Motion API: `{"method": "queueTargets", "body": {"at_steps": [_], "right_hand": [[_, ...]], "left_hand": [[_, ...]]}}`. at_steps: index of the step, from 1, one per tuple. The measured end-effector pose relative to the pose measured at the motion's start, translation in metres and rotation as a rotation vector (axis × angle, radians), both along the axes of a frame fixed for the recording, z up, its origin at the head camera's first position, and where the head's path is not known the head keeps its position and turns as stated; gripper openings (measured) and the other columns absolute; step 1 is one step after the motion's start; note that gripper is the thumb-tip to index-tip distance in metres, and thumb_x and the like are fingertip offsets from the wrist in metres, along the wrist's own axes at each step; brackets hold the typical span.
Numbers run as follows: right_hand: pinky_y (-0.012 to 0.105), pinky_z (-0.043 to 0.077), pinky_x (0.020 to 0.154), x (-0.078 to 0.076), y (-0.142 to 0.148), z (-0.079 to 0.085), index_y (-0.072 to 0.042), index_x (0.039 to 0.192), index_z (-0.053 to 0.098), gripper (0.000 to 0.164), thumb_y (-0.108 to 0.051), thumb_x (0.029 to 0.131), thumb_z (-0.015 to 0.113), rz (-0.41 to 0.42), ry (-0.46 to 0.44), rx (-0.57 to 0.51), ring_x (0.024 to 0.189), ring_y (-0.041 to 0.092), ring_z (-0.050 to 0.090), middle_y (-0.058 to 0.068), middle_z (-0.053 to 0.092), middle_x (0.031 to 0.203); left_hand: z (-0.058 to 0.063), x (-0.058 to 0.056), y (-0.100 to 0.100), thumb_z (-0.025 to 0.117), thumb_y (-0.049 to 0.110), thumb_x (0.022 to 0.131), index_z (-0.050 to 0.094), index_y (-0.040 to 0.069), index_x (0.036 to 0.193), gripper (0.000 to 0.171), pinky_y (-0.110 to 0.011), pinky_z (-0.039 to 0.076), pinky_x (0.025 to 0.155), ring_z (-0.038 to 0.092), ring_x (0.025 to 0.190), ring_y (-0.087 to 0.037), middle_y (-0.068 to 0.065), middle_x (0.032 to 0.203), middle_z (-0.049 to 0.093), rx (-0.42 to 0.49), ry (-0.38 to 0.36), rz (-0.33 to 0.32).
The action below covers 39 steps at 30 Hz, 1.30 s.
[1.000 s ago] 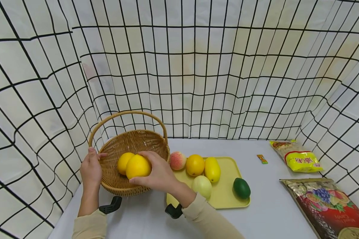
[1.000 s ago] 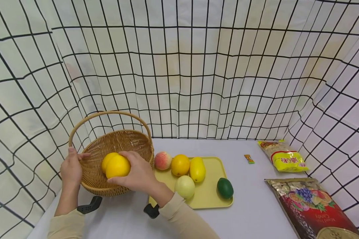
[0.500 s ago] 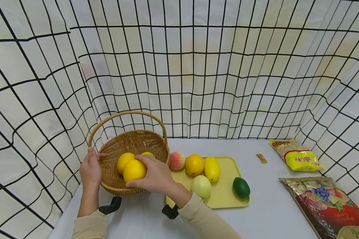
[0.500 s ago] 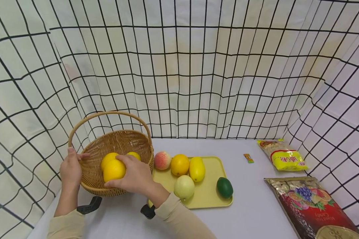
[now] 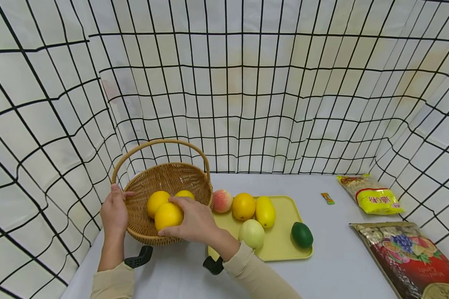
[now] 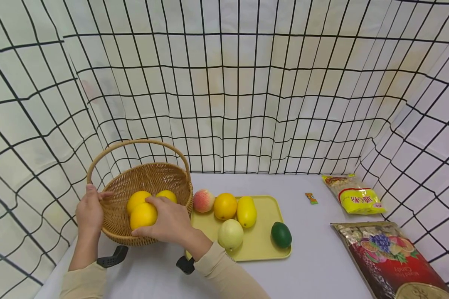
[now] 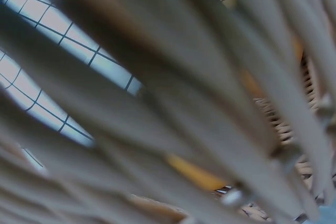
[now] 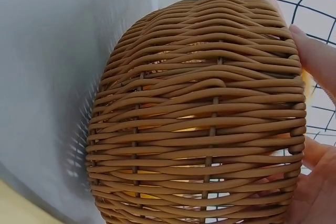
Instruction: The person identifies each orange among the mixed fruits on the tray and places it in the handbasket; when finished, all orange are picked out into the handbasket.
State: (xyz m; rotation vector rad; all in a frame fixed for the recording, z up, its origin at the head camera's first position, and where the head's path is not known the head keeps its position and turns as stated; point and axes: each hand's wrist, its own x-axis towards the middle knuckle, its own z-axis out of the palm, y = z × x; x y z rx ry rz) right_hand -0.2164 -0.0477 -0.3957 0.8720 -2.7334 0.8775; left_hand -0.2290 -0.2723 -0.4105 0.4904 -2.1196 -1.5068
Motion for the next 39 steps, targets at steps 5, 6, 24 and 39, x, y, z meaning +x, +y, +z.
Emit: {"method": "queueTargets", "body": {"at_steps": [5,6,24,39], "right_hand": [[0.019,0.045,0.076,0.0,0.004,0.0,-0.023,0.132,0.059,0.058,-0.046,0.082,0.077,0.039,-0.047,-0.133,0.098,0.008,0.061,-0.009,0.067,0.111],[0.019,0.045,0.077,-0.001,0.004,0.0,-0.021,0.131,0.06,0.056,-0.043,0.083,0.077,0.047,-0.056,-0.158,0.098,0.009,0.061,-0.009,0.067,0.11],[0.028,0.054,0.081,-0.002,0.021,-0.006,-0.016,0.124,0.062,0.037,-0.022,0.09,0.072,0.184,-0.139,-0.594,0.097,0.013,0.061,-0.001,0.063,0.117],[0.044,0.05,0.091,0.004,0.068,0.002,-0.008,0.125,0.061,0.035,-0.007,0.091,0.069,0.104,-0.155,-0.768,0.109,0.031,0.057,0.007,0.062,0.124]], "left_hand": [[0.0,0.0,0.001,0.018,0.059,0.102,0.062,-0.005,0.109,0.077,-0.051,0.027,0.099,0.043,0.128,-0.036,-0.023,0.126,0.06,-0.002,0.004,0.007],[0.0,0.0,0.001,0.019,0.059,0.102,0.061,-0.005,0.108,0.077,-0.05,0.027,0.099,0.043,0.128,-0.036,-0.023,0.125,0.06,0.0,0.004,0.008],[-0.001,0.001,-0.001,0.018,0.059,0.102,0.063,-0.006,0.108,0.079,-0.051,0.026,0.096,0.041,0.128,-0.038,-0.024,0.131,0.056,0.014,-0.005,0.006],[0.0,0.002,-0.001,0.016,0.059,0.102,0.063,-0.007,0.111,0.081,-0.052,0.025,0.101,0.04,0.131,-0.038,-0.024,0.132,0.055,0.014,-0.011,0.008]]}}
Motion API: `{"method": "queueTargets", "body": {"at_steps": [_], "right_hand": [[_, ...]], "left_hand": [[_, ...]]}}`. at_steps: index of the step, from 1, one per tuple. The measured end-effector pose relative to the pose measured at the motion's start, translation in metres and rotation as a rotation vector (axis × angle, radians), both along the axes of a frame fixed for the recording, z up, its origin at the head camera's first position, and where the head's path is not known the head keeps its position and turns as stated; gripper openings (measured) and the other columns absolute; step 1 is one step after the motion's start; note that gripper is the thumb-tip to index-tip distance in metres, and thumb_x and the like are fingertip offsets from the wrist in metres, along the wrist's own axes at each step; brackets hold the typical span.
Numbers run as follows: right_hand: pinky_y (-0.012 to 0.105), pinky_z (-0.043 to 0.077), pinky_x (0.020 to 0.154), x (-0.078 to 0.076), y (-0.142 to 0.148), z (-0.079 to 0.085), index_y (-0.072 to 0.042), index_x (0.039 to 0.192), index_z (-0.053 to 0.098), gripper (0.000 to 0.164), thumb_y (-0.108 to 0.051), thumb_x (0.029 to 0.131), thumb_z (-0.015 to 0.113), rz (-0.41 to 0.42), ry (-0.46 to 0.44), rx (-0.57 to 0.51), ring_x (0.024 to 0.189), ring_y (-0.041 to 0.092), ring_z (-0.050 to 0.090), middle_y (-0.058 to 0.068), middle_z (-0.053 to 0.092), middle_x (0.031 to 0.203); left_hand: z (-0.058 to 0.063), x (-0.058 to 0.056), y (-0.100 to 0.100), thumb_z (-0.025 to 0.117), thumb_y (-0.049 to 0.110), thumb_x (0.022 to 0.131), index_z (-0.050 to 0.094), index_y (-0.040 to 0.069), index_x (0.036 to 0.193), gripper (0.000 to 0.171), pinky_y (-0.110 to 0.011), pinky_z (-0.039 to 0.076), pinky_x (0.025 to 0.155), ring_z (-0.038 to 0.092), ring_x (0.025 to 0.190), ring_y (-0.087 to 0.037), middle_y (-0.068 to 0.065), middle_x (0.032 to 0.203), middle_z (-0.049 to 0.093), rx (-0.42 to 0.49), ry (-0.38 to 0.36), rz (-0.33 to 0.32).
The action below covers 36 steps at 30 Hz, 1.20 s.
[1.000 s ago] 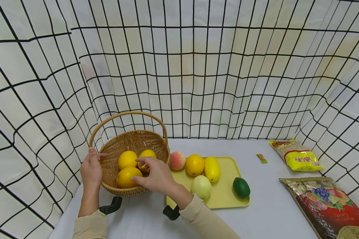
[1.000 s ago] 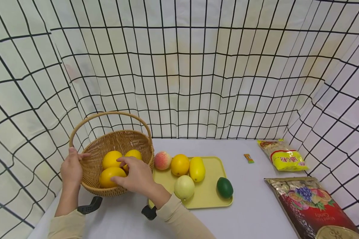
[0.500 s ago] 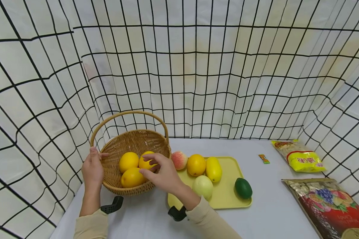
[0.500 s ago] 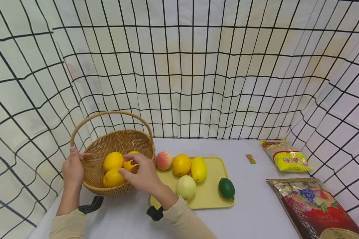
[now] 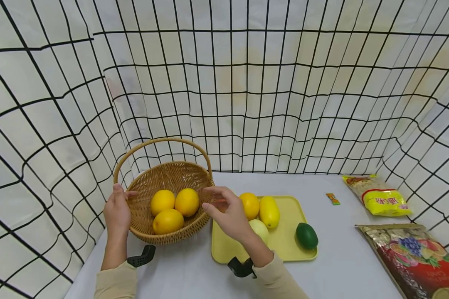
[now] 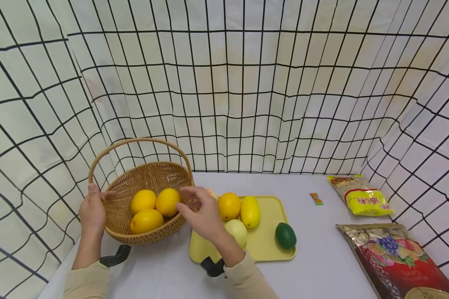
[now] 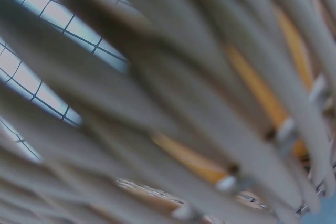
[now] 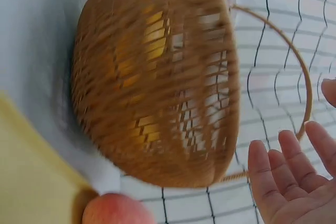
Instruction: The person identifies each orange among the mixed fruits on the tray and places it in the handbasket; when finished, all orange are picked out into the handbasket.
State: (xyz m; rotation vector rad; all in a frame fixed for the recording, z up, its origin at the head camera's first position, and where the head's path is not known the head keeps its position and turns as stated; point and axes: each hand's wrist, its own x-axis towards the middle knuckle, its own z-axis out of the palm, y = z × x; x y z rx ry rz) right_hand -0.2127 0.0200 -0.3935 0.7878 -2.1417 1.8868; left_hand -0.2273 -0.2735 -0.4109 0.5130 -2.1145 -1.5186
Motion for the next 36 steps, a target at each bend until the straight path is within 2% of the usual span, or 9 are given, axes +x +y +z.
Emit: {"method": "queueTargets", "body": {"at_steps": [4,7,10,15,18,20,26,29,36], "right_hand": [[0.045,0.049,0.09,0.006,0.014,0.01,0.001,0.123,0.061,0.032,-0.003,0.091,0.066,-0.068,-0.031,-0.015,0.107,0.041,0.058,0.017,0.063,0.119],[0.044,0.05,0.09,0.009,0.024,0.018,0.005,0.12,0.061,0.03,0.0,0.091,0.064,-0.119,-0.027,-0.014,0.107,0.042,0.058,0.021,0.063,0.118],[0.047,0.049,0.09,0.006,0.033,0.018,0.006,0.12,0.061,0.029,0.001,0.091,0.064,-0.166,-0.019,-0.009,0.108,0.042,0.056,0.022,0.062,0.121],[0.053,0.048,0.091,-0.015,0.047,-0.005,0.002,0.118,0.064,0.03,-0.001,0.089,0.068,-0.254,0.01,-0.018,0.105,0.036,0.057,0.022,0.063,0.121],[0.052,0.049,0.091,-0.03,0.057,-0.024,-0.004,0.118,0.066,0.029,-0.006,0.089,0.071,-0.298,0.041,-0.01,0.104,0.031,0.058,0.019,0.063,0.119],[0.05,0.049,0.092,-0.035,0.064,-0.03,-0.007,0.118,0.067,0.03,-0.009,0.089,0.072,-0.318,0.051,0.009,0.104,0.028,0.057,0.015,0.064,0.119],[0.046,0.045,0.098,-0.042,0.084,-0.038,-0.011,0.12,0.066,0.032,-0.017,0.089,0.074,-0.375,-0.003,0.12,0.109,0.025,0.057,0.005,0.065,0.121],[0.046,0.042,0.102,-0.044,0.091,-0.04,-0.011,0.121,0.066,0.035,-0.019,0.089,0.074,-0.397,-0.045,0.149,0.115,0.028,0.056,0.005,0.063,0.124],[0.052,0.039,0.103,-0.045,0.097,-0.042,-0.01,0.125,0.063,0.041,-0.02,0.087,0.075,-0.397,-0.137,0.197,0.121,0.033,0.05,0.01,0.061,0.128]], "left_hand": [[0.001,0.0,0.0,0.016,0.059,0.102,0.064,-0.006,0.113,0.081,-0.053,0.024,0.103,0.039,0.131,-0.039,-0.025,0.135,0.053,-0.002,0.003,-0.003],[0.002,-0.001,0.0,0.017,0.06,0.102,0.064,-0.006,0.113,0.082,-0.054,0.023,0.105,0.038,0.133,-0.039,-0.025,0.139,0.05,0.007,0.004,-0.009],[0.002,-0.002,0.0,0.018,0.061,0.101,0.065,-0.006,0.113,0.083,-0.055,0.021,0.107,0.035,0.135,-0.04,-0.025,0.142,0.047,0.009,0.002,-0.019],[0.001,-0.003,0.001,0.017,0.06,0.101,0.065,-0.006,0.113,0.083,-0.056,0.022,0.106,0.037,0.134,-0.041,-0.026,0.14,0.048,-0.005,0.003,-0.022],[0.001,-0.002,0.001,0.017,0.061,0.101,0.065,-0.006,0.113,0.083,-0.057,0.022,0.106,0.037,0.134,-0.041,-0.027,0.14,0.048,-0.006,0.003,-0.018],[0.001,-0.002,0.001,0.017,0.061,0.101,0.064,-0.007,0.113,0.083,-0.056,0.023,0.106,0.037,0.133,-0.041,-0.027,0.14,0.048,-0.007,0.002,-0.016],[0.0,-0.002,0.001,0.016,0.059,0.102,0.063,-0.007,0.11,0.081,-0.05,0.026,0.098,0.042,0.127,-0.038,-0.026,0.132,0.055,-0.016,-0.001,-0.008],[0.0,-0.002,0.001,0.016,0.059,0.102,0.061,-0.007,0.106,0.08,-0.048,0.026,0.095,0.043,0.125,-0.036,-0.025,0.127,0.059,-0.02,-0.002,-0.003],[0.0,0.0,-0.001,0.016,0.062,0.101,0.064,-0.005,0.112,0.083,-0.053,0.024,0.104,0.038,0.134,-0.039,-0.024,0.138,0.051,-0.009,-0.02,0.0]]}}
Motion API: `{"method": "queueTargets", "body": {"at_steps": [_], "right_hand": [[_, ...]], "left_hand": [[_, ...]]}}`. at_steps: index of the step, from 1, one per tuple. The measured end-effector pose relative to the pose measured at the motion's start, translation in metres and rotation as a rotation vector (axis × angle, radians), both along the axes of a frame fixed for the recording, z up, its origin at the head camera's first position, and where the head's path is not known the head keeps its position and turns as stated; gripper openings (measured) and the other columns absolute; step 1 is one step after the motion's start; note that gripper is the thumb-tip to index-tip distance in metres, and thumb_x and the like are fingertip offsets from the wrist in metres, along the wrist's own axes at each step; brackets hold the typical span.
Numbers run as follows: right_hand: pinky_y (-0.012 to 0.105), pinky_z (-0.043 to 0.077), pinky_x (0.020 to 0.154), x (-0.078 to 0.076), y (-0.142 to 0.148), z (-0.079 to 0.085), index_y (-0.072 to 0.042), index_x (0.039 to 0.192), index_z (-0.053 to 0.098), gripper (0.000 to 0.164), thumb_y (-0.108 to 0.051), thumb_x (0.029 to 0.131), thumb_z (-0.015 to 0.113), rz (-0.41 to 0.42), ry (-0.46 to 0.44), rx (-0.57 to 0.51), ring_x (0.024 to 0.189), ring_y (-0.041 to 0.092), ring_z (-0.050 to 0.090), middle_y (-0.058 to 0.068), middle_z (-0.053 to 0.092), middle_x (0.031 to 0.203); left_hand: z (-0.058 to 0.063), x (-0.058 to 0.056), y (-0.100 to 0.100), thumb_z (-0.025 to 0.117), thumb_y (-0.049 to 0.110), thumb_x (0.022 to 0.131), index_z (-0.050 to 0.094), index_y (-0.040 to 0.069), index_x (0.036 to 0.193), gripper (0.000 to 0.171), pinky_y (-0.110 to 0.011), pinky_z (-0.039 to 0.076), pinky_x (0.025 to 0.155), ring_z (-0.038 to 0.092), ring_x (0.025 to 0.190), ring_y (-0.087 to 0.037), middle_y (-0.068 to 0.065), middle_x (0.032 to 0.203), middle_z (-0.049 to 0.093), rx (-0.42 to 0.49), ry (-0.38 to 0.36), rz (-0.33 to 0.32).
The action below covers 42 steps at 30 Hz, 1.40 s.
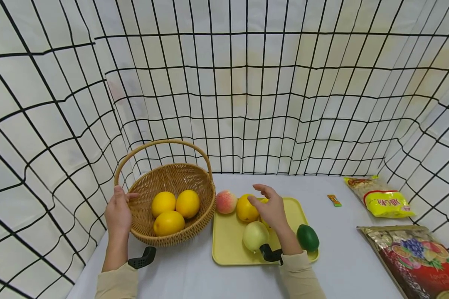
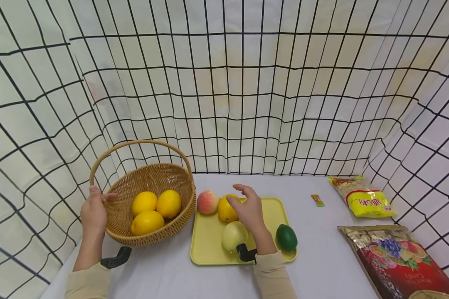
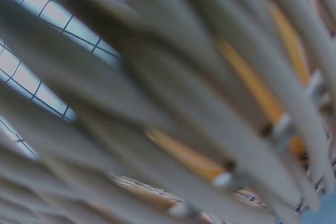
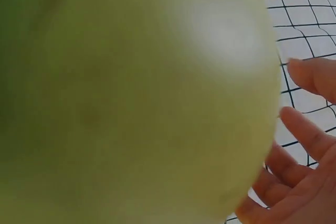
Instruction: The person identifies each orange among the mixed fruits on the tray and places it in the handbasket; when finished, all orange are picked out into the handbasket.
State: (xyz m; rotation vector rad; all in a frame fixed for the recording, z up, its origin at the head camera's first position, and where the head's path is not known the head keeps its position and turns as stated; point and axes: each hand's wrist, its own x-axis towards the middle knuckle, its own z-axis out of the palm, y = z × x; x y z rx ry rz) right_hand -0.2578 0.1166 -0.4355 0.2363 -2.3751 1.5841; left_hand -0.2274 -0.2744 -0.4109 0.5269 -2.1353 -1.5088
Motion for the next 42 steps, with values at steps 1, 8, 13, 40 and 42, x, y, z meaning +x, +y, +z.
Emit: {"method": "queueTargets", "body": {"at_steps": [1,8,13,40,42], "right_hand": [[0.053,0.039,0.102,0.0,0.0,-0.001,-0.01,0.126,0.063,0.042,-0.019,0.087,0.075,0.005,-0.01,0.02,0.122,0.034,0.05,0.011,0.06,0.129],[0.052,0.038,0.104,-0.004,-0.002,-0.012,-0.009,0.131,0.06,0.052,-0.017,0.084,0.078,0.016,-0.031,0.157,0.126,0.037,0.048,0.011,0.058,0.134],[0.052,0.038,0.104,-0.005,-0.004,-0.017,-0.009,0.134,0.058,0.058,-0.018,0.081,0.08,0.015,-0.011,0.241,0.126,0.036,0.049,0.013,0.057,0.136],[0.051,0.015,0.115,-0.006,-0.003,-0.022,-0.004,0.141,0.048,0.085,-0.036,0.071,0.085,-0.025,-0.041,0.559,0.123,0.031,0.054,0.013,0.06,0.132],[0.052,0.014,0.115,-0.006,-0.004,-0.022,-0.005,0.14,0.049,0.084,-0.038,0.071,0.085,-0.025,-0.048,0.569,0.124,0.031,0.054,0.012,0.06,0.133]], "left_hand": [[0.0,0.0,0.0,0.016,0.062,0.101,0.064,-0.005,0.112,0.083,-0.053,0.023,0.104,0.037,0.134,-0.039,-0.024,0.139,0.051,0.002,0.0,0.001],[-0.001,0.0,0.0,0.017,0.061,0.101,0.063,-0.006,0.111,0.082,-0.053,0.024,0.102,0.039,0.132,-0.038,-0.025,0.134,0.054,0.003,0.013,0.002],[-0.002,0.0,0.0,0.017,0.059,0.102,0.063,-0.007,0.109,0.081,-0.052,0.025,0.098,0.04,0.129,-0.037,-0.025,0.13,0.056,0.01,0.03,0.0],[-0.001,-0.001,0.001,0.017,0.06,0.102,0.064,-0.006,0.111,0.082,-0.049,0.026,0.096,0.042,0.126,-0.037,-0.025,0.133,0.054,-0.005,0.024,0.006],[-0.001,0.0,0.001,0.016,0.061,0.101,0.065,-0.006,0.112,0.083,-0.052,0.025,0.099,0.041,0.128,-0.038,-0.025,0.135,0.053,0.001,0.02,0.005]]}}
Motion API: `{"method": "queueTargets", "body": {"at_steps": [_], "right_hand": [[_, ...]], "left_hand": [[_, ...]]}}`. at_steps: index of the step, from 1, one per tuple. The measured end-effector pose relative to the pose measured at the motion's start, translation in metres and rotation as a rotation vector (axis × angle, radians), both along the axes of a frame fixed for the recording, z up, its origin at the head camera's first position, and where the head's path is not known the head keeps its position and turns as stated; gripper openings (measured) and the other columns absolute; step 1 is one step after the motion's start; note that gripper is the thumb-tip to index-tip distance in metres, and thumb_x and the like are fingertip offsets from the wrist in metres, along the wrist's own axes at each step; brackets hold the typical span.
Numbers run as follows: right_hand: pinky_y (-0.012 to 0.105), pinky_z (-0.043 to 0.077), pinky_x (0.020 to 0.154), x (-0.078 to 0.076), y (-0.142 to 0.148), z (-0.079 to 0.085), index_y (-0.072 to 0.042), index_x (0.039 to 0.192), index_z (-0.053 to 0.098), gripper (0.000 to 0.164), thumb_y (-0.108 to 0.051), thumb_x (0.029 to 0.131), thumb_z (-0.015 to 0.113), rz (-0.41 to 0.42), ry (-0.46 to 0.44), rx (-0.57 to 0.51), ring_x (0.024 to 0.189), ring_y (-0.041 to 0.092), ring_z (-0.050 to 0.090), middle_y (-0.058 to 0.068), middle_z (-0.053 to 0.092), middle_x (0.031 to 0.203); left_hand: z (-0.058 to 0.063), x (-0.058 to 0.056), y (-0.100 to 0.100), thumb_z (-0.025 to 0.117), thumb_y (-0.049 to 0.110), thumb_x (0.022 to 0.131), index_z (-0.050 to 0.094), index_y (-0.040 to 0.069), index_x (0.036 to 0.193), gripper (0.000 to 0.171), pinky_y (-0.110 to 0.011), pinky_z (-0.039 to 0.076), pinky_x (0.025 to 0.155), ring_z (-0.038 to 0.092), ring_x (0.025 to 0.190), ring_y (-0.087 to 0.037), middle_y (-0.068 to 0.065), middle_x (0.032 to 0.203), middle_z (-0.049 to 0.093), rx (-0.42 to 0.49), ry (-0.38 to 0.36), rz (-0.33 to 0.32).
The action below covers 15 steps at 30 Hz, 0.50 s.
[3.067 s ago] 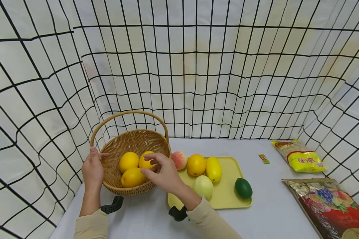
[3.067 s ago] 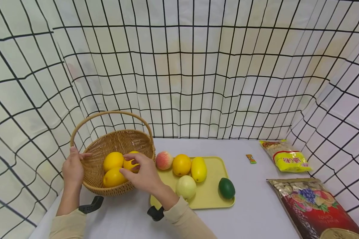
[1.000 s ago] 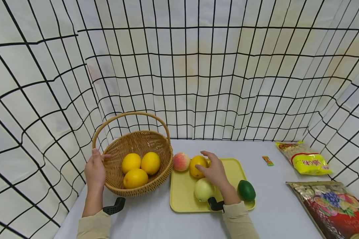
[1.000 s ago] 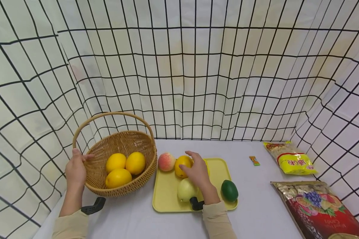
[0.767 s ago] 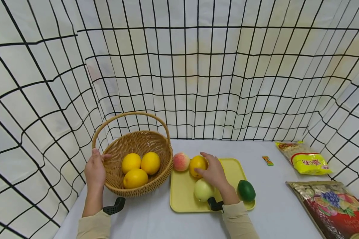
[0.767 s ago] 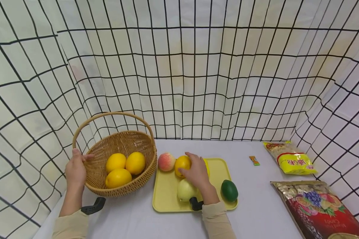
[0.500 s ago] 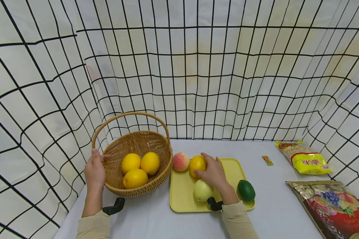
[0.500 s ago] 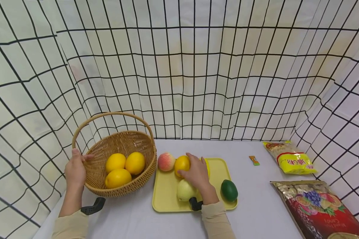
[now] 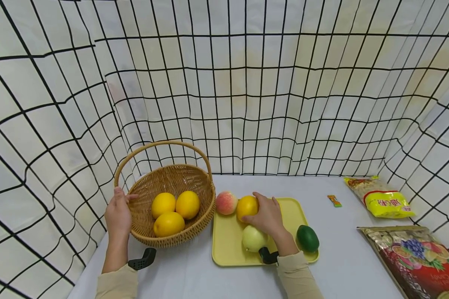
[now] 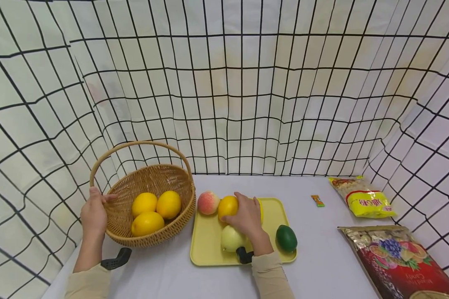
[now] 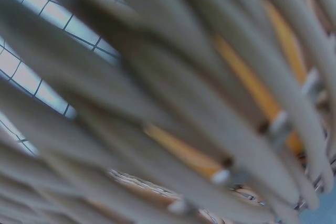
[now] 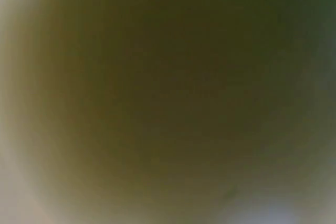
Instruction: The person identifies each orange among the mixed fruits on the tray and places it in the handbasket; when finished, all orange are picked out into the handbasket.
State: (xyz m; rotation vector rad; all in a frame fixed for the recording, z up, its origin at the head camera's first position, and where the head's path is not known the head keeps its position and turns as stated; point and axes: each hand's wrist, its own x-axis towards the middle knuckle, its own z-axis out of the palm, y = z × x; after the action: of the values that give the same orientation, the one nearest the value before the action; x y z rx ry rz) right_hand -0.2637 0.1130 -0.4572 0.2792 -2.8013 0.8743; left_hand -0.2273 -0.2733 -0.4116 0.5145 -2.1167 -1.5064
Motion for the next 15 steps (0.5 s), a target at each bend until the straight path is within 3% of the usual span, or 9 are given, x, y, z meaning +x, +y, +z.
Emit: {"method": "queueTargets", "body": {"at_steps": [6,15], "right_hand": [[0.054,0.012,0.114,0.0011,-0.0008,0.0023,-0.006,0.138,0.051,0.081,-0.039,0.072,0.084,0.028,-0.017,0.036,0.125,0.031,0.051,0.013,0.059,0.132],[0.053,0.013,0.114,0.0022,-0.0015,0.0035,-0.007,0.135,0.052,0.082,-0.04,0.068,0.086,0.037,-0.019,0.024,0.114,0.03,0.059,0.012,0.065,0.122]], "left_hand": [[0.0001,-0.0004,-0.0003,0.017,0.06,0.102,0.065,-0.006,0.112,0.082,-0.052,0.025,0.098,0.041,0.127,-0.038,-0.025,0.134,0.053,-0.002,0.001,0.002],[-0.0023,-0.0012,-0.0006,0.018,0.061,0.101,0.063,-0.006,0.107,0.081,-0.052,0.024,0.1,0.04,0.129,-0.038,-0.024,0.131,0.056,0.003,-0.003,0.013]]}}
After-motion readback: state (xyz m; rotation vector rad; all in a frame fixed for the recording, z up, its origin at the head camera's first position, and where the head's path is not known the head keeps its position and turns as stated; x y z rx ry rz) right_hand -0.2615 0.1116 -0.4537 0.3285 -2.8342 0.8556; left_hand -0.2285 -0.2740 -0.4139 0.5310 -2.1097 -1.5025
